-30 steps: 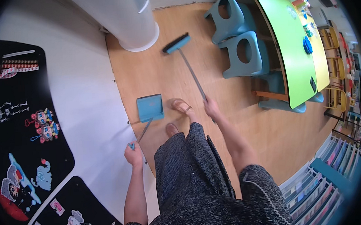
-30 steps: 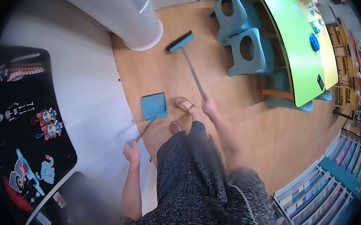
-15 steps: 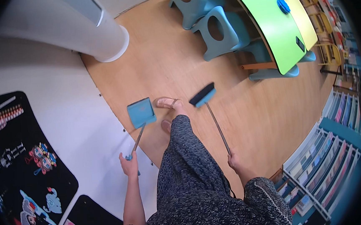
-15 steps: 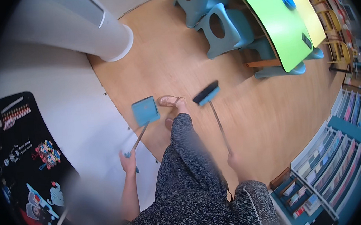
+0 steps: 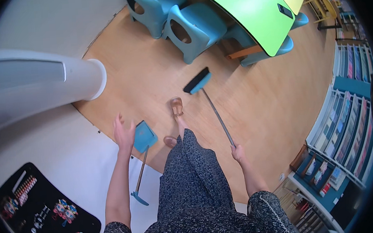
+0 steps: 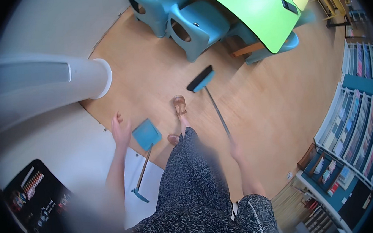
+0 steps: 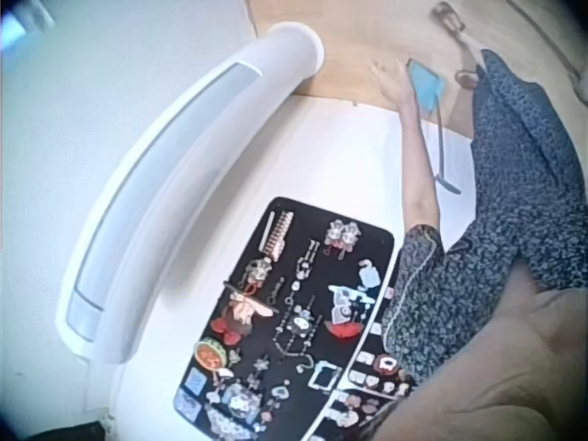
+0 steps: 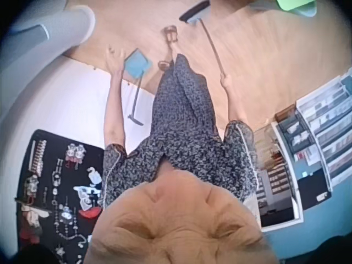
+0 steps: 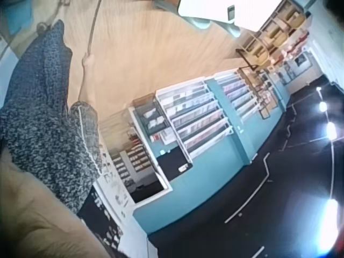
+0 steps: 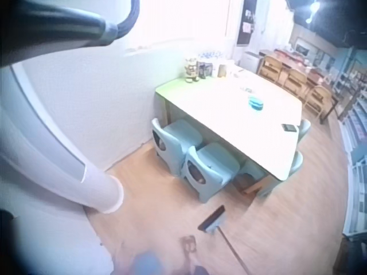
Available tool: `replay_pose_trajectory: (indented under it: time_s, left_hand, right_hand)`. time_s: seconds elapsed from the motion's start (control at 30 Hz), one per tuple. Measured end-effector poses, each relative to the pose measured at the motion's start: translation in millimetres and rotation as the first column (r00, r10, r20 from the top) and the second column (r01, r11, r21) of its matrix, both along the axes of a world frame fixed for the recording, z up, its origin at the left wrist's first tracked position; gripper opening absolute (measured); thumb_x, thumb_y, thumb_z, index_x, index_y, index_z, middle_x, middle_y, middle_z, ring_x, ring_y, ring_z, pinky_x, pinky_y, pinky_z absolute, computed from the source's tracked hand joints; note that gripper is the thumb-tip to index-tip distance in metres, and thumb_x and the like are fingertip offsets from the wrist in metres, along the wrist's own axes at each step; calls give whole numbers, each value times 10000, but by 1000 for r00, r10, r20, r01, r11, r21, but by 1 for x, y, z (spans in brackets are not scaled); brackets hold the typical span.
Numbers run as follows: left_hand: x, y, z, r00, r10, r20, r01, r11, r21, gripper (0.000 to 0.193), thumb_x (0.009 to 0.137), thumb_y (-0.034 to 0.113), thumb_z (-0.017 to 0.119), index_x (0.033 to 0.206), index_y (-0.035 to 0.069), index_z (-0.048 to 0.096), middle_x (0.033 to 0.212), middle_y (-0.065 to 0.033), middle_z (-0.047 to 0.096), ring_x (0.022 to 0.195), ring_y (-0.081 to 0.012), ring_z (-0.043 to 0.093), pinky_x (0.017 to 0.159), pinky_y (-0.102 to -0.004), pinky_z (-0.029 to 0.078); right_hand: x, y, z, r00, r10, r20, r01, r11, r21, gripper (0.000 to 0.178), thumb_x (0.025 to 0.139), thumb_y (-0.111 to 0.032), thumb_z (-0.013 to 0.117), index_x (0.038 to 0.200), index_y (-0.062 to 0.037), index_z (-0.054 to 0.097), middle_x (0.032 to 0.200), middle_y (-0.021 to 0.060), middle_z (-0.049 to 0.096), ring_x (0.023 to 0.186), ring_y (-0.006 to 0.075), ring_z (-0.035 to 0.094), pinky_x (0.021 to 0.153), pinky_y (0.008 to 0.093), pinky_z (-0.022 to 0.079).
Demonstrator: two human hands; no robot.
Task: The person sweeps a wooden floor in a room using a broom and dustpan. They move several small blue and yellow chairs to clean underneath them and then return the chairs to their original positions. The person sweeps debris into the dustpan and continues cleaning the floor around the furniture.
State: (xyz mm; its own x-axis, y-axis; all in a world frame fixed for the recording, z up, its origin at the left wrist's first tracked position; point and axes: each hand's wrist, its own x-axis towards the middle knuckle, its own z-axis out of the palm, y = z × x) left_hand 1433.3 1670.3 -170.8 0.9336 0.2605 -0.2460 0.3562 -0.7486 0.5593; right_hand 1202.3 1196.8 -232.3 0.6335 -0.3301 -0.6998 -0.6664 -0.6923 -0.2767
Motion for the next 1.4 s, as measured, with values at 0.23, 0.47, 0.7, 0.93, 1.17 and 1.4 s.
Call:
replay_pose_trajectory:
  time_s: [0.23, 0.47, 0.7, 0.93, 1.17, 1.4]
  left_hand:
    - [200, -121, -47, 991, -87, -103, 44, 931, -362, 716, 765, 297, 718, 1332, 6, 391, 1204, -194, 539, 1058, -262, 570, 893, -389, 464]
    - [332, -262, -67, 895, 47, -443, -313, 773, -552, 1032, 667, 475, 777, 1399, -31, 253, 1351, -224, 415, 1232, -306, 446, 1010, -390, 380]
    - [394, -297, -181, 882, 190, -431, -440, 663, -606, 990, 657, 383, 794, 1381, -41, 269, 1373, -207, 394, 1236, -299, 446, 1010, -416, 385]
    - [382, -303, -206, 833, 268, -484, -553, 460, -695, 533, 752, 116, 692, 1206, -51, 467, 1127, -197, 581, 980, -317, 610, 737, -472, 522]
    - [272, -113, -156, 776, 263, -573, -630, 333, -701, 515, 731, 96, 671, 1194, -28, 483, 1047, -151, 602, 923, -280, 609, 730, -410, 517]
    - [150, 68, -113, 688, 375, -622, -726, 339, -598, 494, 716, 41, 655, 1176, -19, 485, 1054, -116, 589, 972, -247, 576, 838, -400, 488]
  right_hand:
    - [12, -32, 52, 996, -93, 2, 93, 995, -26, 413, 900, -148, 501, 1311, -104, 495, 880, 276, 615, 806, 368, 636, 724, 408, 488]
    - [34, -93, -46, 983, -71, 171, 84, 994, -70, 405, 897, -148, 518, 1301, -120, 512, 765, 213, 618, 660, 314, 604, 641, 401, 480]
    - [-3, -48, 61, 931, -277, -237, 275, 961, -42, 447, 892, -184, 525, 1313, -37, 481, 915, 217, 641, 767, 259, 614, 737, 328, 490]
    - [-57, 13, 83, 870, -491, -31, 492, 870, 33, 454, 887, -109, 517, 1321, 9, 454, 1047, 246, 637, 927, 285, 638, 842, 331, 472]
    - [-48, 45, 88, 842, -524, -129, 530, 847, 22, 465, 914, -141, 502, 1348, 7, 426, 936, 120, 601, 855, 136, 547, 764, 269, 452]
    - [21, 69, 86, 910, -405, -91, 412, 909, 65, 467, 928, -193, 490, 1350, -6, 419, 1177, 219, 585, 1063, 274, 580, 896, 327, 442]
